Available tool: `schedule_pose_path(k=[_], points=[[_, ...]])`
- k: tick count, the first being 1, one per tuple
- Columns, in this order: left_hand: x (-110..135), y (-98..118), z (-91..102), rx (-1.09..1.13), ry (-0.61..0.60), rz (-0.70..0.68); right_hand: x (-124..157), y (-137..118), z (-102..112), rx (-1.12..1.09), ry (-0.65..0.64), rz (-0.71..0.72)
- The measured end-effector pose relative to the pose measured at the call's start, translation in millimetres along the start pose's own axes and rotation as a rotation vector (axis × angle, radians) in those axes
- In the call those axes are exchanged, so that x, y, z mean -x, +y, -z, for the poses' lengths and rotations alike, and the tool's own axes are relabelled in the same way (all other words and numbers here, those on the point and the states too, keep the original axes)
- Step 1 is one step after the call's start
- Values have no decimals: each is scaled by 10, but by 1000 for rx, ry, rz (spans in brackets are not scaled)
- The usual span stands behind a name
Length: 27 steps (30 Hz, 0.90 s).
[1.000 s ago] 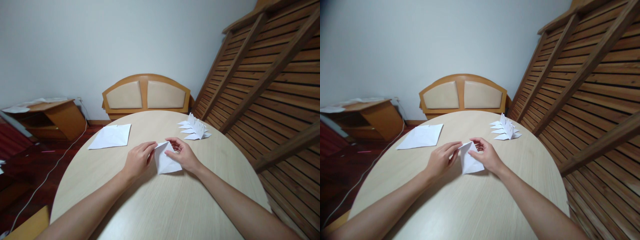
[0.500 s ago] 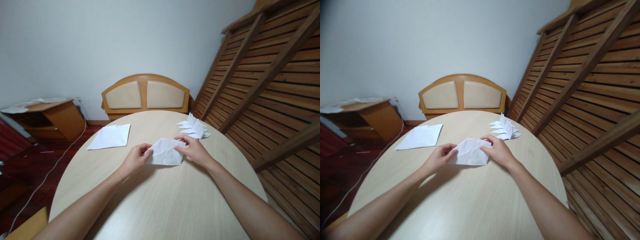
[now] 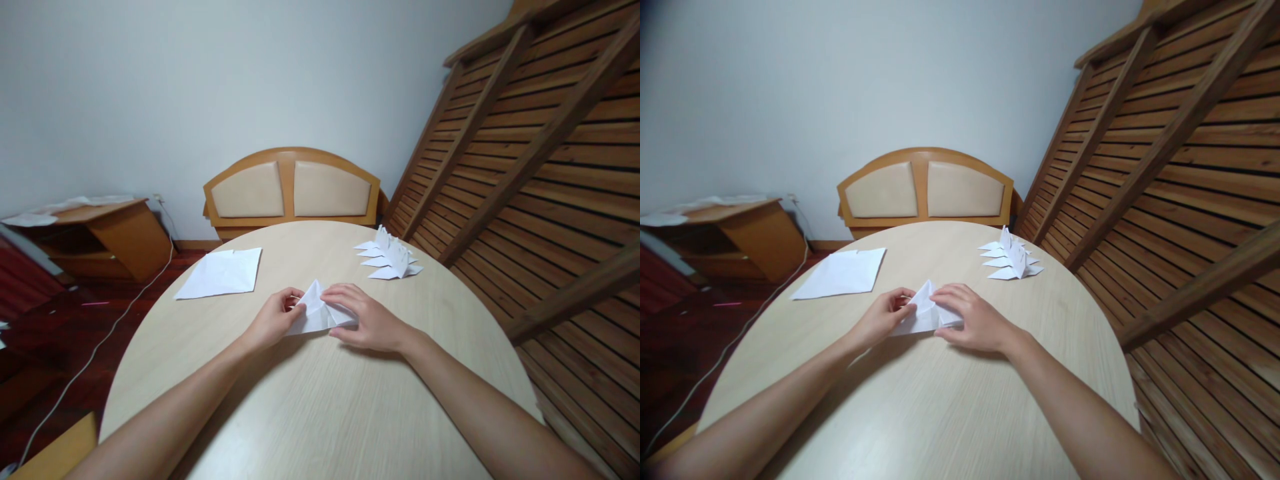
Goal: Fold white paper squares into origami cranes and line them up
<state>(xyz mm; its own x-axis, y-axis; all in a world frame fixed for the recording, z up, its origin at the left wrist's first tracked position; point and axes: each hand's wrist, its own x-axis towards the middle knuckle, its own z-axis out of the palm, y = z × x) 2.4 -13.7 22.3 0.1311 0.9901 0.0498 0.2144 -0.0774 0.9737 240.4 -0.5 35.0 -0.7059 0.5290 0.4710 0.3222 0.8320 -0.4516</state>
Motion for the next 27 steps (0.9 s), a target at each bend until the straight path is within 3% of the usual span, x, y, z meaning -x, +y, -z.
schedule_pose_path(k=[8,17,23,27], points=[[38,51,23,178,-24,177,39,59,-157,-20,-62,-45],[54,105,49,136,0,52,32,92,-153,14,-69,-73],[142,206,42,294,-136,30,15,83,-148,-16,13,-147],[161,194,-4,298,-155,-53,-1,39,-156,-40,46,-190]])
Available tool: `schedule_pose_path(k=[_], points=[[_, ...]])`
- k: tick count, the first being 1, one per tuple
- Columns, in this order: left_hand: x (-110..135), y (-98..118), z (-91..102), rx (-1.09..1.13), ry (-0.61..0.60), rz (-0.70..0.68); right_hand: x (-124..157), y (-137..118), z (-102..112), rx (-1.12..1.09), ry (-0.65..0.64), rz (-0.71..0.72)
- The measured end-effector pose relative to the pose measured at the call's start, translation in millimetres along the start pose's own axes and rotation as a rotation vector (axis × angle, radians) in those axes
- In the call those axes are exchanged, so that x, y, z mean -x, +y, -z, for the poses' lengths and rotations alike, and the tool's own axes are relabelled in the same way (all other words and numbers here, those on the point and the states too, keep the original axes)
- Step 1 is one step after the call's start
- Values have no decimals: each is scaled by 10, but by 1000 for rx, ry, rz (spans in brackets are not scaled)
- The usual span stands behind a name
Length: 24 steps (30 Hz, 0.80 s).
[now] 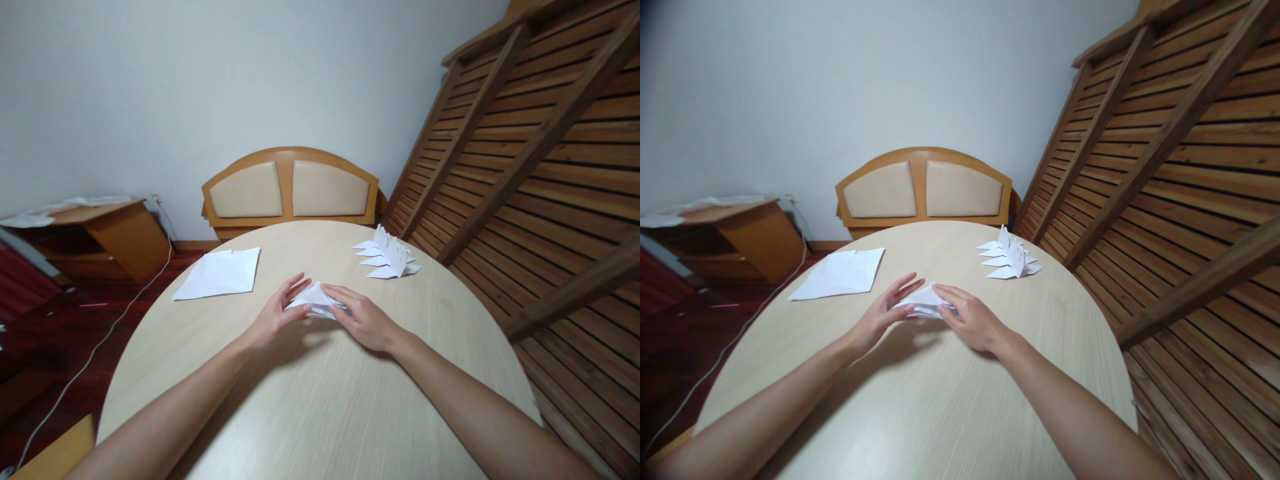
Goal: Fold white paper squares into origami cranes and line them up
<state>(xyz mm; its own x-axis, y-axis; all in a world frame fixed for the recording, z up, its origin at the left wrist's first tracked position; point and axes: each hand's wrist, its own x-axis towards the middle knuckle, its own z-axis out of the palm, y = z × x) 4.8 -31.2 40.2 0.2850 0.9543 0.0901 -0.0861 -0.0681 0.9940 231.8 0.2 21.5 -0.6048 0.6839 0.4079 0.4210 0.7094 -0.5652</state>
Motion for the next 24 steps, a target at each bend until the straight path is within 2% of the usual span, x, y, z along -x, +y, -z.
schedule_pose_path(k=[5,12,17,20,24], points=[[-26,-46,-29,-5,59,-19,0,-31,-15,44,34,-8],[-55,-69,-24,-4,168,54,1,0,-27,170,60,36],[-60,-66,-40,-45,151,52,2,5,-23,201,67,5],[-71,-105,-37,-115,128,-25,-10,9,-21,223,84,-37],[-76,-151,-26,-300,175,-168,-42,15,-16,262,133,-75]])
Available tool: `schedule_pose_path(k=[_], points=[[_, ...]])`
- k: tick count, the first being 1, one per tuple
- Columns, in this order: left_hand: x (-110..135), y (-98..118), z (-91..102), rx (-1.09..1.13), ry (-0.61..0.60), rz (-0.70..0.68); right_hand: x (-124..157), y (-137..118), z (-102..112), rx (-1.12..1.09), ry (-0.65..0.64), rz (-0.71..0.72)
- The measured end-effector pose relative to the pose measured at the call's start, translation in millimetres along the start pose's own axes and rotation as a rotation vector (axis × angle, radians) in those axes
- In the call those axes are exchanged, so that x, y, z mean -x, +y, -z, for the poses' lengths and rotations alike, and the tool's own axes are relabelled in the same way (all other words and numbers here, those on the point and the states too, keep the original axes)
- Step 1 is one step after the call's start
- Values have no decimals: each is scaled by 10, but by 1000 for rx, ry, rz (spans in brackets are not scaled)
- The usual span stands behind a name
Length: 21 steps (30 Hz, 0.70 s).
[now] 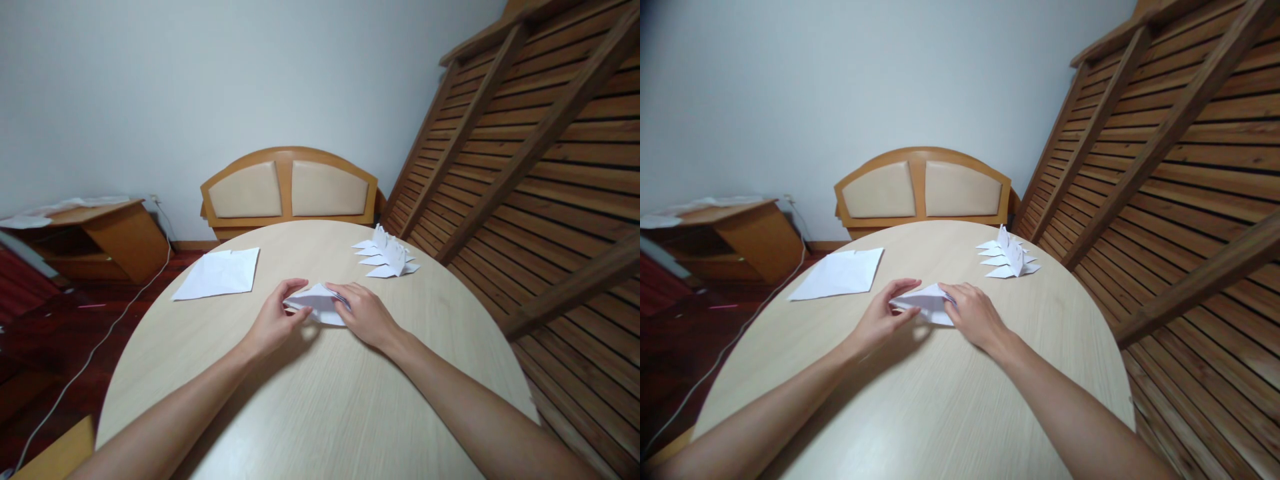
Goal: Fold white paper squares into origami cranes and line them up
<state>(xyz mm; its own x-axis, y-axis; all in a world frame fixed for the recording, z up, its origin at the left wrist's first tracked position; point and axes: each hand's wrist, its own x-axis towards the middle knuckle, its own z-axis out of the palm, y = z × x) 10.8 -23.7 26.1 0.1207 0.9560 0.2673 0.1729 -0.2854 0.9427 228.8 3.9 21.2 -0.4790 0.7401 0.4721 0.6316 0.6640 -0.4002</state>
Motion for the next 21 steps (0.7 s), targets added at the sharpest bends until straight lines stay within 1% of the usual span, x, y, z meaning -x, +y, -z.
schedule_pose_path(k=[3,5,8,11,13,15,17,19,21], points=[[2,-8,8,-63,56,-34,-16,-9,-3,-49,44,-37],[2,-13,15,-94,83,-70,-16,-14,-21,-138,48,-106],[10,-40,23,-226,65,-128,-5,4,-94,-281,32,-226],[32,-109,34,-416,-40,-230,11,67,-201,-411,40,-281],[49,-170,45,-553,-148,-337,23,123,-255,-466,36,-300],[67,-222,52,-676,-260,-412,34,182,-274,-470,9,-313],[84,-246,52,-767,-361,-432,41,238,-257,-463,-25,-315],[101,-240,44,-827,-447,-411,39,286,-219,-469,-48,-301],[119,-213,28,-863,-505,-378,27,315,-179,-452,-51,-279]])
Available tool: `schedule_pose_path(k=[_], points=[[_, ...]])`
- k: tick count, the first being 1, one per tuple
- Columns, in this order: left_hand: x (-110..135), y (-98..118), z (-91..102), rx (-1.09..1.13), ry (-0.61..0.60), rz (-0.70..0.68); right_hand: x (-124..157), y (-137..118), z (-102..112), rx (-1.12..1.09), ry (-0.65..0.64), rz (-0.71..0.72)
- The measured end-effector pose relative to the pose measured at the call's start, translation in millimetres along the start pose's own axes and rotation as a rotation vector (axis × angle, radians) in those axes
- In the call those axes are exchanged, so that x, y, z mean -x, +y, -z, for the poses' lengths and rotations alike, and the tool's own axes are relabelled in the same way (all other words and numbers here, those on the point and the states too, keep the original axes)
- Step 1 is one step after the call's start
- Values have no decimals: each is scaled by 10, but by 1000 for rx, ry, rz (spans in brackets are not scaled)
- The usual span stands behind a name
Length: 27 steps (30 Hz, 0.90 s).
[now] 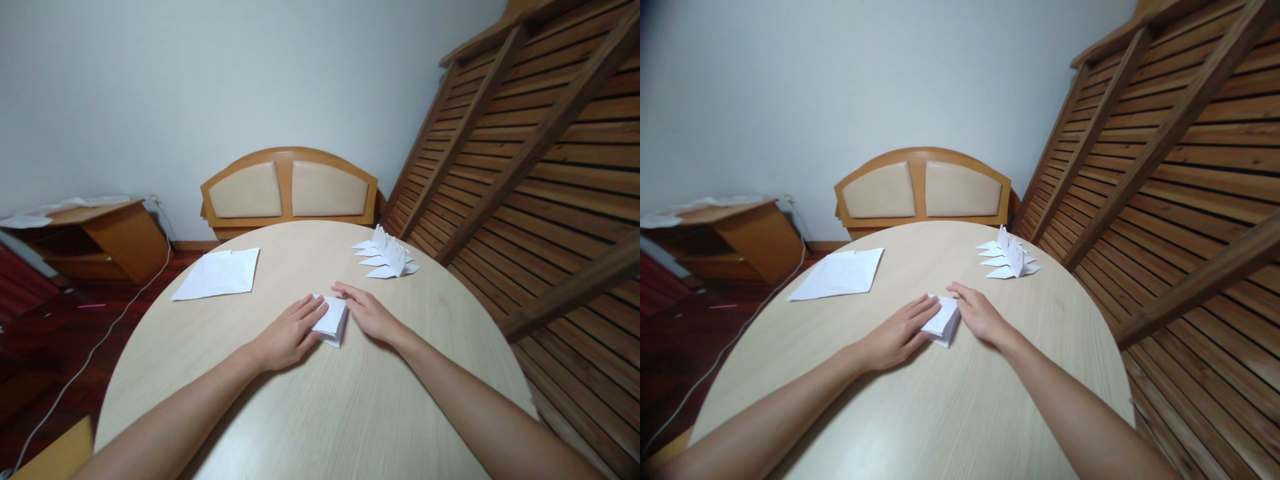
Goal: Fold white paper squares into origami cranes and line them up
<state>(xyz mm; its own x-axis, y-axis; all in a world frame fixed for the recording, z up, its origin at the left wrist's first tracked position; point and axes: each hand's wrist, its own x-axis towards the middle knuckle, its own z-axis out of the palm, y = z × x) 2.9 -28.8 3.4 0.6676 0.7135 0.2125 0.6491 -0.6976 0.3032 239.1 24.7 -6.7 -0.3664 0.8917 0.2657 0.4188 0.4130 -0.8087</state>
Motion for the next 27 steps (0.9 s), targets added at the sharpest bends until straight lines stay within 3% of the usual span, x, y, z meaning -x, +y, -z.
schedule_pose_path(k=[6,13,18,21,27], points=[[-24,71,-26,-16,-90,16,31,-138,-9,261,31,87],[-21,37,33,-117,1,-11,120,-193,-34,502,-164,232],[3,48,128,-68,25,-46,53,-172,29,597,-124,240],[1,58,109,-76,22,-29,79,-252,-21,538,-120,257],[14,-22,58,-113,6,10,211,-267,-135,489,-381,183]])
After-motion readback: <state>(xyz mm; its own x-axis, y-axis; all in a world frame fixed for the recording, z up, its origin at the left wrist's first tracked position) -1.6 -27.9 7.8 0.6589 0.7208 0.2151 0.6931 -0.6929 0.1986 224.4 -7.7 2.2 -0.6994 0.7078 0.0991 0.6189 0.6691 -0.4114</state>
